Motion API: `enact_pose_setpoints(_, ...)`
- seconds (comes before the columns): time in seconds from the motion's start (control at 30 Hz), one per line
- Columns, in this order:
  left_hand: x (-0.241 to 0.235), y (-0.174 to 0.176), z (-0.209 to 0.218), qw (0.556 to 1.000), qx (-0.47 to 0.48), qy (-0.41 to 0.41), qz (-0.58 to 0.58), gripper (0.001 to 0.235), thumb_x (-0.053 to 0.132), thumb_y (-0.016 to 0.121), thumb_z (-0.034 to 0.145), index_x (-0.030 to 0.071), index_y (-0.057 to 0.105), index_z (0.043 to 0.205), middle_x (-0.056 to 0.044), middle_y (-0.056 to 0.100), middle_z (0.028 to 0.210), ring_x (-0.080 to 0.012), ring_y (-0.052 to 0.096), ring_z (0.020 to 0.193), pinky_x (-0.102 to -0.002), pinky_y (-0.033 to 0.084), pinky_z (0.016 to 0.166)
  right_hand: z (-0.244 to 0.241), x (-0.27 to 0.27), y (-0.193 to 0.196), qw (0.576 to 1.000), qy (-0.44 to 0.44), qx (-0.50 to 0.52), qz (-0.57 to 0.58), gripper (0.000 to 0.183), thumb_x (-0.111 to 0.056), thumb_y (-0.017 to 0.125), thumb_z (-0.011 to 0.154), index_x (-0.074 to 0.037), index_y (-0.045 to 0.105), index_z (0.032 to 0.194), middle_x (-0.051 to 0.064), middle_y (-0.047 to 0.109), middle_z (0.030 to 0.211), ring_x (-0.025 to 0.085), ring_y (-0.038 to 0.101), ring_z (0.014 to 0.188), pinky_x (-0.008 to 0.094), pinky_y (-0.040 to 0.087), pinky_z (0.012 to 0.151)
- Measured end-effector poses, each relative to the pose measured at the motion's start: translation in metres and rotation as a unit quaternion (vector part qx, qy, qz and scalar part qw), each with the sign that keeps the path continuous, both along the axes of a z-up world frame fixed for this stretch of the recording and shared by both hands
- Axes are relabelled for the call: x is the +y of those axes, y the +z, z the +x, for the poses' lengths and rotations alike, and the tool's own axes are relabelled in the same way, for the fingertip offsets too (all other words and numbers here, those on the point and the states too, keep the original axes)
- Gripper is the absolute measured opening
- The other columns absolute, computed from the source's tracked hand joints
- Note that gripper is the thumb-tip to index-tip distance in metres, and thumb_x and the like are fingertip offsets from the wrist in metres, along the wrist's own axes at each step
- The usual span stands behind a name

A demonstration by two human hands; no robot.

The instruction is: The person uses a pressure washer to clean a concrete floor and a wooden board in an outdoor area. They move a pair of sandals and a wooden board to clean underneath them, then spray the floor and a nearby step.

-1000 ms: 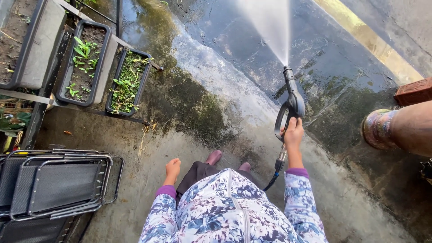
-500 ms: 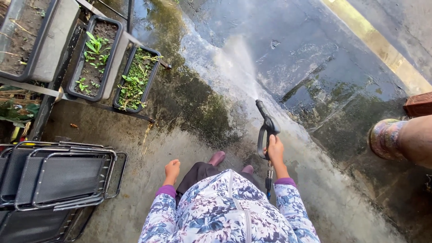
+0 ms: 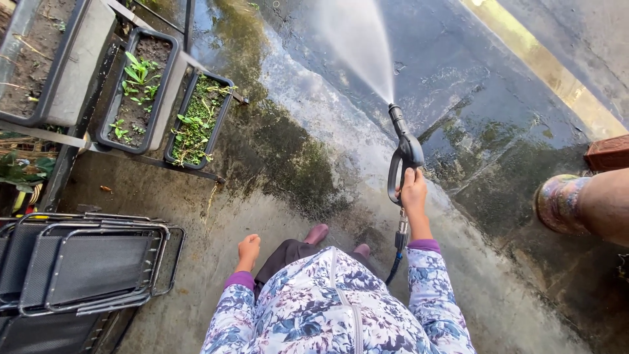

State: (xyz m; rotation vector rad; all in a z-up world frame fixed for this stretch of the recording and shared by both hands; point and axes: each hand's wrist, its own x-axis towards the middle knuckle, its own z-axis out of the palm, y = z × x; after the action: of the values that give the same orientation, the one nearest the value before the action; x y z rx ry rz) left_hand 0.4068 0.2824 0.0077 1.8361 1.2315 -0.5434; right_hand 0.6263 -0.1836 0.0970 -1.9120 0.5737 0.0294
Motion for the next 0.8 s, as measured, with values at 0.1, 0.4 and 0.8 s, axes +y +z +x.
enact_pose_setpoints(0.1,-0.002,-0.008,0.01,1.0,0.005,-0.006,-0.001,0.046,0.025,0.063,0.095,0.008,0.067,0.137,-0.016,0.068,0.133,-0.0295,0.07,0.115,-0.044,0.057,0.095,-0.011,-0.005,-0.003,0.999,-0.021,-0.023,0.009,0.032,-0.039,0.046,0.109,-0.011,0.061,0.111,0.011,0.064,0.058,0.021,0.064,0.045,0.031,0.053,0.047)
enact_pose_setpoints(0.4,-0.02,0.017,0.031,0.999,-0.006,-0.017,-0.027,0.048,0.023,0.063,0.094,0.004,0.065,0.138,-0.02,0.065,0.136,-0.0339,0.067,0.121,-0.048,0.053,0.101,-0.112,-0.008,-0.041,0.989,-0.03,0.145,0.021,0.044,-0.037,0.045,0.107,0.003,0.061,0.118,0.019,0.065,0.057,0.028,0.065,0.044,0.038,0.053,0.045)
enact_pose_setpoints(0.8,-0.047,-0.007,0.079,0.99,0.007,-0.138,-0.029,0.049,0.021,0.062,0.095,0.002,0.063,0.14,-0.021,0.064,0.137,-0.0356,0.065,0.122,-0.05,0.052,0.102,-0.166,-0.053,-0.004,0.975,-0.176,0.121,0.057,0.051,-0.038,0.049,0.105,0.003,0.055,0.134,0.017,0.068,0.062,0.025,0.068,0.049,0.036,0.056,0.052)
